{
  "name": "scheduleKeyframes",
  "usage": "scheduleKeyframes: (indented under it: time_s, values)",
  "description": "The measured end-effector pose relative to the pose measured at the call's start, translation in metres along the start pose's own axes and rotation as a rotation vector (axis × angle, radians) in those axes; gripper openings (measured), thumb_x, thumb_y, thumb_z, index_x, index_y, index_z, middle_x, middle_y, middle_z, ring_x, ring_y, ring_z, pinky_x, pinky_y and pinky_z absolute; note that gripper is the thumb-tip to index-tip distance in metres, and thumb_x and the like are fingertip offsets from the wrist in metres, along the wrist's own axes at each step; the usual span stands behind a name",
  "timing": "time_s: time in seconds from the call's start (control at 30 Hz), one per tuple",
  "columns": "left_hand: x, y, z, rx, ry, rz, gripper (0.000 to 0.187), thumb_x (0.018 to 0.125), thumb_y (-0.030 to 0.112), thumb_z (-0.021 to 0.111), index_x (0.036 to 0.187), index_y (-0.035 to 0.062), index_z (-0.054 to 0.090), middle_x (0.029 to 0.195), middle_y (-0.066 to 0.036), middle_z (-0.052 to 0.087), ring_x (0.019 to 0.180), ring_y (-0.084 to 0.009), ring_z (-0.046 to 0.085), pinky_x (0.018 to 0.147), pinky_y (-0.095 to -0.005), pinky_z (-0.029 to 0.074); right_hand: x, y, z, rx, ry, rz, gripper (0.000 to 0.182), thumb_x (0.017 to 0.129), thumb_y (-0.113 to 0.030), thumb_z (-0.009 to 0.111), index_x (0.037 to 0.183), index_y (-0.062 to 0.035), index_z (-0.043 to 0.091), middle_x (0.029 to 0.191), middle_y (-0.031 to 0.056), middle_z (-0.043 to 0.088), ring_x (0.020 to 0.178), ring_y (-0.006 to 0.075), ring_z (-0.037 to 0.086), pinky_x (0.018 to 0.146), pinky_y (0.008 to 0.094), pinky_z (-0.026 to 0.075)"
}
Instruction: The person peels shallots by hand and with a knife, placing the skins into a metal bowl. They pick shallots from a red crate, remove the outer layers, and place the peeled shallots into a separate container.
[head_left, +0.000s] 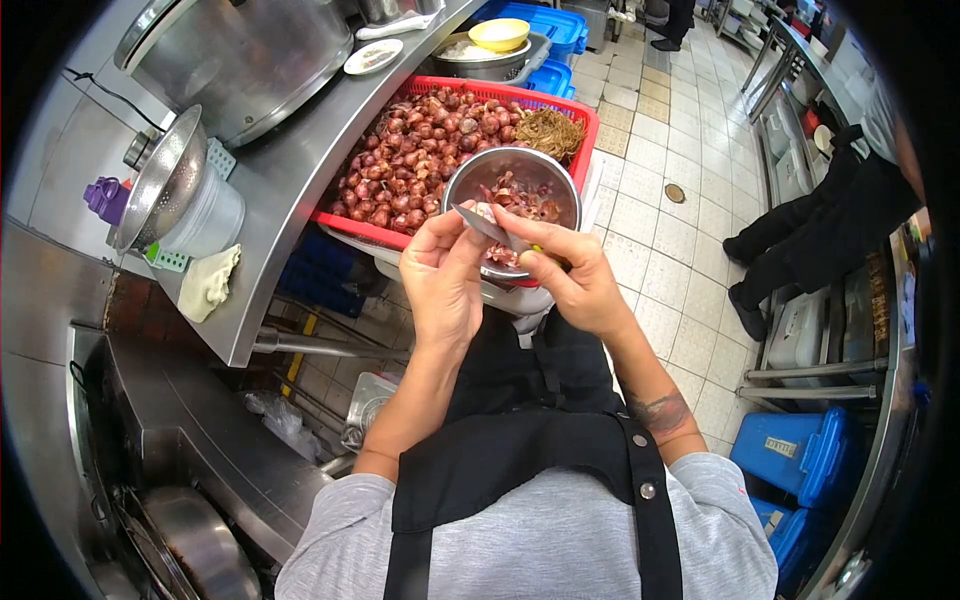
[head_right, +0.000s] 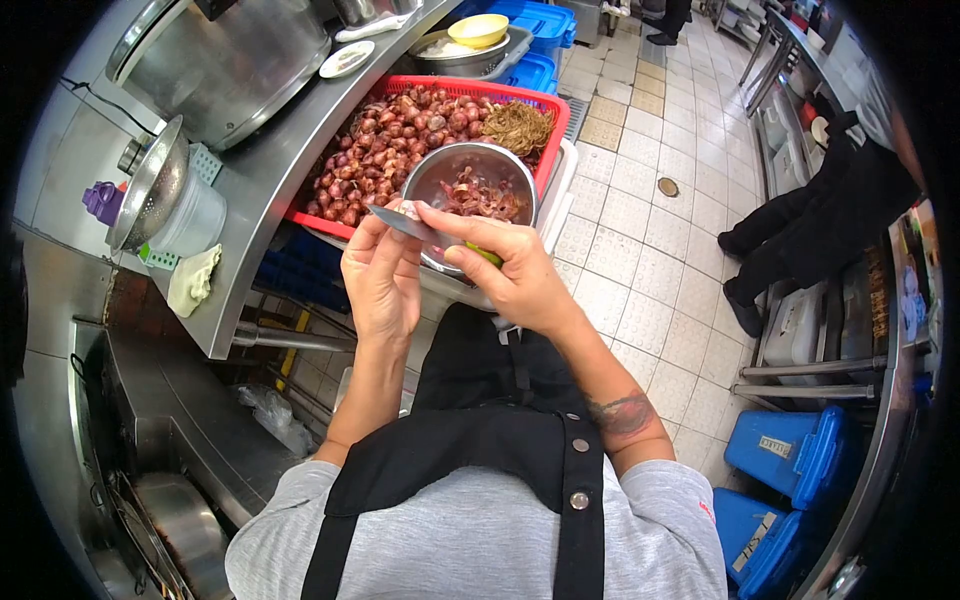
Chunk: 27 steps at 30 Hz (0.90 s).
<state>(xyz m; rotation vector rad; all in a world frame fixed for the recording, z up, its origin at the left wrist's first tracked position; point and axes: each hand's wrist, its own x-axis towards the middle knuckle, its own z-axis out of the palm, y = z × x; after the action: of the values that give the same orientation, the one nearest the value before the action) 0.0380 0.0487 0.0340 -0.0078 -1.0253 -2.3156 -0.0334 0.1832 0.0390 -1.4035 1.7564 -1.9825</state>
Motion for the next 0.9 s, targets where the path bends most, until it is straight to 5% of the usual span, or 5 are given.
scheduleKeyframes:
  time_s: [0.13, 0.37, 0.73, 0.77, 0.9]
  values:
    - [-0.002, -0.005, -0.001, -0.127, -0.001, -0.007, 0.023, 0.086, 0.0, 0.06, 0.109, -0.004, 0.057, 0.103, -0.013, 0.064, 0.093, -0.0178, 0.063, 0.085, -0.0299, 0.052, -0.004, 0.01, 0.022, 0.081, 0.151, -0.05, 0.036, 0.091, -0.008, 0.052, 0.127, -0.0021, 0.052, 0.108, 0.0088, 0.064, 0.089, 0.0113, 0.06, 0.075, 0.0227, 0.048]
    - [0.001, 0.0, -0.001, -0.183, 0.0, -0.211, 0.026, 0.086, 0.003, 0.06, 0.111, -0.005, 0.056, 0.102, -0.012, 0.064, 0.09, -0.0173, 0.064, 0.083, -0.0266, 0.053, 0.001, 0.001, 0.011, 0.505, 0.19, 0.314, 0.034, 0.097, -0.015, 0.046, 0.13, -0.0055, 0.051, 0.068, -0.0103, 0.044, 0.055, -0.0016, 0.032, 0.047, 0.0154, 0.026]
    - [0.015, -0.003, -0.012, 0.299, 0.011, -0.118, 0.023, 0.081, -0.004, 0.065, 0.104, -0.0051, 0.061, 0.095, -0.011, 0.066, 0.083, -0.0132, 0.063, 0.076, -0.0251, 0.052, 0.022, -0.007, -0.02, 0.291, 0.106, 0.21, 0.035, 0.096, -0.016, 0.047, 0.13, -0.0077, 0.051, 0.067, -0.0115, 0.043, 0.056, -0.0027, 0.032, 0.048, 0.014, 0.026]
    - [0.017, -0.002, -0.012, 0.295, 0.02, -0.119, 0.023, 0.081, -0.003, 0.065, 0.104, -0.0049, 0.061, 0.095, -0.011, 0.065, 0.084, -0.0134, 0.063, 0.076, -0.0252, 0.052, 0.023, -0.007, -0.024, 0.265, 0.098, 0.234, 0.035, 0.095, -0.015, 0.049, 0.128, -0.0065, 0.052, 0.072, -0.0054, 0.055, 0.061, 0.0012, 0.046, 0.054, 0.0175, 0.038]
    - [0.023, -0.005, -0.019, 0.222, 0.036, -0.068, 0.024, 0.081, -0.004, 0.065, 0.104, -0.0043, 0.06, 0.097, -0.011, 0.065, 0.085, -0.0138, 0.063, 0.076, -0.0254, 0.053, 0.024, 0.015, -0.023, -0.397, 0.18, 0.128, 0.037, 0.093, -0.013, 0.051, 0.129, -0.0061, 0.051, 0.085, 0.0034, 0.062, 0.074, 0.0085, 0.055, 0.067, 0.0247, 0.046]
